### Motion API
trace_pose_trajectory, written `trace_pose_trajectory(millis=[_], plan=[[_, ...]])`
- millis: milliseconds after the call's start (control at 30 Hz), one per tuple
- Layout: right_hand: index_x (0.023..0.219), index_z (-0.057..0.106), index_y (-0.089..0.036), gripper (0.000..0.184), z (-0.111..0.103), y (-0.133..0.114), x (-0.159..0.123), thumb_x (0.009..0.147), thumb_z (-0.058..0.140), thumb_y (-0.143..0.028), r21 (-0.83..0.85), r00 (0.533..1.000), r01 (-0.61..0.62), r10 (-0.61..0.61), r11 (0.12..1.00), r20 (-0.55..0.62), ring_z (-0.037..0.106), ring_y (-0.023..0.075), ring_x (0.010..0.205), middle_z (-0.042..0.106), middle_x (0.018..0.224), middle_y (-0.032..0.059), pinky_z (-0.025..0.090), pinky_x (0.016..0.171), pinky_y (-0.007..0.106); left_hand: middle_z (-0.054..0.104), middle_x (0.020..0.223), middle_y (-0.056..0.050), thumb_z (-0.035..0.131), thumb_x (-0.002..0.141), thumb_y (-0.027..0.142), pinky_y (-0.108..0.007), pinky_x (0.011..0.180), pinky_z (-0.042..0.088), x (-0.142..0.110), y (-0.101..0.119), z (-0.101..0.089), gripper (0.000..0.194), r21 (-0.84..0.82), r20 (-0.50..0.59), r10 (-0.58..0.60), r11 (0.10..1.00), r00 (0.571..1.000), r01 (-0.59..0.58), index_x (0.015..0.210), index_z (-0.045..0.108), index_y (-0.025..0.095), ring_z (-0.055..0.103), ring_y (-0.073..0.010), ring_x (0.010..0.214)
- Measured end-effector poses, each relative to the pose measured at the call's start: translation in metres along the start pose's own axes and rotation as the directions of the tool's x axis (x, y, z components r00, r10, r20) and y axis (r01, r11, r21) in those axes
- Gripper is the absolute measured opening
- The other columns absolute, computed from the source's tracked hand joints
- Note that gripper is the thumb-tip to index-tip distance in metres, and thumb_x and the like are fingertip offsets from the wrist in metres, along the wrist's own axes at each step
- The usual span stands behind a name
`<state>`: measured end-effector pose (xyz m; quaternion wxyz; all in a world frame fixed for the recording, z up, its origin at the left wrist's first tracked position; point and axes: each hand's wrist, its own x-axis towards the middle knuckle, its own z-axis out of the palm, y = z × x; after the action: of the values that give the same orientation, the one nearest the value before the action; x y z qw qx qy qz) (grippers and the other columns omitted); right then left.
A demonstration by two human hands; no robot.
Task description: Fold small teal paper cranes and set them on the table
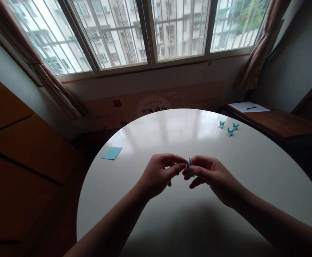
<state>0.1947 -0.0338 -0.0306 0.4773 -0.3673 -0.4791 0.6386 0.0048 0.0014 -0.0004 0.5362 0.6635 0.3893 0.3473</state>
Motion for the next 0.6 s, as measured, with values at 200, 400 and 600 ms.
trace_pose_trajectory(millis=[200, 400, 600], plan=[[0.085, 0.070, -0.015, 0.019, 0.0014, -0.0008, -0.0007, 0.081, 0.078, -0.033, 0.078, 0.996, -0.065, 0.061, 0.995, 0.059, 0.067, 0.0145, 0.062, 0.071, 0.075, 0.0033, 0.057, 0.060, 0.027, 0.067, 0.070, -0.005, 0.079, 0.077, 0.032, -0.016, 0.036, 0.042, -0.0009, 0.0025, 0.0019, 0.023, -0.106, 0.051, -0.024, 0.994, 0.998, 0.029, 0.087, 0.077, 0.012, 0.058, -0.0140, 0.061], [0.086, 0.070, -0.015, 0.020, 0.0029, -0.0012, -0.0004, 0.083, 0.078, -0.034, 0.131, 0.993, -0.082, 0.070, 0.988, 0.095, 0.063, 0.0133, 0.060, 0.066, 0.071, 0.0009, 0.059, 0.057, 0.027, 0.063, 0.065, -0.003, 0.079, 0.075, 0.031, -0.015, 0.036, 0.041, -0.0005, 0.0016, 0.0013, 0.020, -0.175, 0.074, -0.023, 0.984, 0.997, 0.035, 0.082, 0.075, 0.012, 0.056, -0.0126, 0.058], [0.086, 0.071, -0.016, 0.021, 0.0030, 0.0009, -0.0010, 0.081, 0.081, -0.034, 0.199, 0.987, -0.106, 0.078, 0.974, 0.140, 0.059, 0.0117, 0.057, 0.062, 0.069, -0.0009, 0.058, 0.052, 0.025, 0.060, 0.063, -0.001, 0.080, 0.074, 0.028, -0.015, 0.037, 0.042, -0.0003, -0.0002, 0.0027, 0.018, -0.261, 0.092, -0.015, 0.964, 0.996, 0.039, 0.079, 0.072, 0.013, 0.055, -0.0117, 0.057]])
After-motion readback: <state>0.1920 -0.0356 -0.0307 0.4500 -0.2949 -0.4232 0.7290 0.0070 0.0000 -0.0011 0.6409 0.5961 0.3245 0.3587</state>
